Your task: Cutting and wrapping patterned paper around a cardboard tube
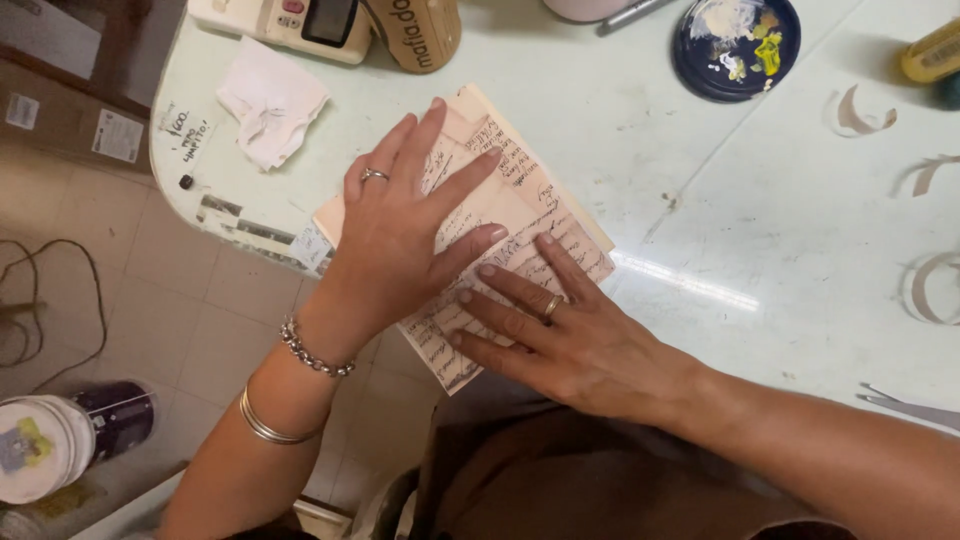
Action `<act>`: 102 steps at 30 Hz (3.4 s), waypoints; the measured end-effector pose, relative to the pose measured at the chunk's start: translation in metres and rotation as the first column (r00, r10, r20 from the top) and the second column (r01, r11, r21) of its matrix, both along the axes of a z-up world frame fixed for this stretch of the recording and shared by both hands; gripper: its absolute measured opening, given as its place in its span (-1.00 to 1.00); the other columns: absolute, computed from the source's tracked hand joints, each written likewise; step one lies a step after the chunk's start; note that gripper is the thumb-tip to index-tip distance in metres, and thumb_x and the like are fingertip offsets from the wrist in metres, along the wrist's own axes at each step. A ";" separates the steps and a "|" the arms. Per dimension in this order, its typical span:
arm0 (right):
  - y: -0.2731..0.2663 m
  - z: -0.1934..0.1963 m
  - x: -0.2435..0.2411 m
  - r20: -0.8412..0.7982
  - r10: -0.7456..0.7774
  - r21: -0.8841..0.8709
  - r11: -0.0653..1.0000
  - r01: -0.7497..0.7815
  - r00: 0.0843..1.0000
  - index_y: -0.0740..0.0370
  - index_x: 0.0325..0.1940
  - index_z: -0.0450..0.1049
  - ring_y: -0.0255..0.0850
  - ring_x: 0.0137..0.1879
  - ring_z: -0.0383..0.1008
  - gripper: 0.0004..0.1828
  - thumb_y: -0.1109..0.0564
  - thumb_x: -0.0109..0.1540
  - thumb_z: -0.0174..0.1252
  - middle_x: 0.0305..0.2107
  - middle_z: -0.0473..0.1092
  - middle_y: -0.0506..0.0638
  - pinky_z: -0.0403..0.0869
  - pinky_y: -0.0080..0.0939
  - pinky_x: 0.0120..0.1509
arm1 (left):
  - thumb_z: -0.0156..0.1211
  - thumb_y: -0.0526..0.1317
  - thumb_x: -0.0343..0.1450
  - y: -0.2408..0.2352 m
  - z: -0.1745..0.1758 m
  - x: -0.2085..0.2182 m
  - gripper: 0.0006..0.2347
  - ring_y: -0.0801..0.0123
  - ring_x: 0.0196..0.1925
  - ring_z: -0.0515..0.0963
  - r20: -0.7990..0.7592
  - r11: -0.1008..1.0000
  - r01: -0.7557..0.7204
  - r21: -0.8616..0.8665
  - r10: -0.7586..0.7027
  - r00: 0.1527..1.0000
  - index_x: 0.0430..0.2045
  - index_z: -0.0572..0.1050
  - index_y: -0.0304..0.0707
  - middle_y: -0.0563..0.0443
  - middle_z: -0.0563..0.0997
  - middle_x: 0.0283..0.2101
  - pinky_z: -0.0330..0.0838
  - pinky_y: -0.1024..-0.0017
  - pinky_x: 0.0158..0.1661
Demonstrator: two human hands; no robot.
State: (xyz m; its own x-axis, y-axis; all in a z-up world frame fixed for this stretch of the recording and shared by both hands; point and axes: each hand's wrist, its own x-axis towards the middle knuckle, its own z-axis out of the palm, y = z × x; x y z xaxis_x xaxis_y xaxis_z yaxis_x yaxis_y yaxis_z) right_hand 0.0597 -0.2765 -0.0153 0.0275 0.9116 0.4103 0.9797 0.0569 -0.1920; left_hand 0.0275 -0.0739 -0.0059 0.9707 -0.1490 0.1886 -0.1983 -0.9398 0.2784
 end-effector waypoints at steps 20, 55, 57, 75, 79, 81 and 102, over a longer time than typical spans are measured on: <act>-0.006 0.002 -0.006 0.073 -0.095 -0.049 0.994 0.099 0.993 0.10 0.09 0.32 0.11 0.18 0.25 -0.60 0.28 0.17 -0.12 0.03 0.30 0.09 0.13 0.32 0.23 | -0.05 0.09 0.41 0.002 -0.006 0.004 -0.56 -0.02 0.18 0.28 0.113 0.994 -0.017 0.106 0.005 0.994 0.11 0.27 -0.09 -0.10 0.16 0.26 0.20 0.07 -0.01; -0.007 0.011 0.001 0.143 0.126 -0.194 0.976 -0.097 0.982 0.10 0.25 0.16 0.03 0.33 0.05 -0.50 0.24 0.20 -0.26 0.21 0.12 0.05 0.01 0.21 0.36 | -0.01 -0.13 0.49 0.020 -0.022 0.002 -0.73 0.19 -0.02 0.43 0.219 0.984 -0.076 0.159 0.039 0.975 0.08 0.30 0.01 0.08 0.26 0.17 0.25 0.27 -0.21; -0.008 0.009 -0.001 0.106 0.102 -0.195 0.978 -0.080 0.989 0.08 0.23 0.18 0.07 0.33 0.05 -0.50 0.26 0.19 -0.23 0.19 0.15 0.05 -0.02 0.23 0.37 | -0.01 -0.13 0.49 0.021 -0.023 0.002 -0.73 0.21 0.00 0.43 0.229 0.983 -0.074 0.168 0.034 0.973 0.09 0.29 0.00 0.07 0.27 0.16 0.27 0.28 -0.21; -0.012 0.011 -0.027 0.096 -0.144 -0.113 0.981 0.155 0.985 0.11 0.09 0.32 0.19 0.15 0.24 -0.53 0.28 0.08 -0.06 0.04 0.26 0.16 0.11 0.31 0.25 | -0.06 -0.04 0.49 -0.016 -0.001 -0.006 -0.64 -0.17 0.30 -0.11 0.014 0.989 0.081 0.120 -0.084 0.996 0.20 0.25 0.04 -0.18 0.02 0.28 -0.19 -0.42 0.08; -0.017 0.013 -0.028 0.304 -0.335 -0.118 0.916 0.384 0.892 0.17 0.14 0.30 0.14 0.19 0.24 -0.63 0.12 0.27 -0.17 0.08 0.23 0.25 0.23 0.08 0.26 | -0.01 -0.02 0.47 -0.018 -0.002 -0.006 -0.63 -0.16 0.29 0.00 0.059 0.984 0.052 0.171 -0.063 0.996 0.17 0.28 0.05 -0.18 0.09 0.27 -0.03 -0.30 0.07; -0.021 0.015 -0.027 0.378 -0.387 -0.116 0.882 0.457 0.841 0.19 0.16 0.29 0.09 0.17 0.27 -0.61 0.05 0.30 -0.20 0.08 0.23 0.24 0.27 -0.02 0.25 | 0.01 -0.01 0.45 -0.023 0.000 -0.008 -0.63 -0.17 0.29 0.00 0.059 0.988 0.040 0.151 -0.049 0.997 0.15 0.28 0.04 -0.20 0.10 0.26 -0.03 -0.29 0.08; -0.106 0.013 -0.006 -0.248 -0.582 -0.071 0.808 0.584 0.775 0.30 0.22 0.12 0.05 0.31 0.19 -0.52 0.17 0.25 0.02 0.20 0.08 0.30 0.21 0.19 0.27 | 0.37 -0.18 0.19 -0.093 0.000 0.001 -0.62 -0.08 0.10 0.21 -0.019 0.943 -0.071 -0.326 0.069 0.997 -0.12 0.48 -0.16 -0.35 0.20 0.11 0.10 0.09 0.08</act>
State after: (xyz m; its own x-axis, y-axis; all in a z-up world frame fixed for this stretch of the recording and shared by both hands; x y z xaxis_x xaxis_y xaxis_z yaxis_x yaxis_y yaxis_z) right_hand 0.0535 -0.3828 -0.0022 0.6531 0.6842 0.3246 0.7458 -0.5069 -0.4322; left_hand 0.0280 -0.1670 -0.0056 0.9781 -0.0122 0.2080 -0.1320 -0.8085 0.5735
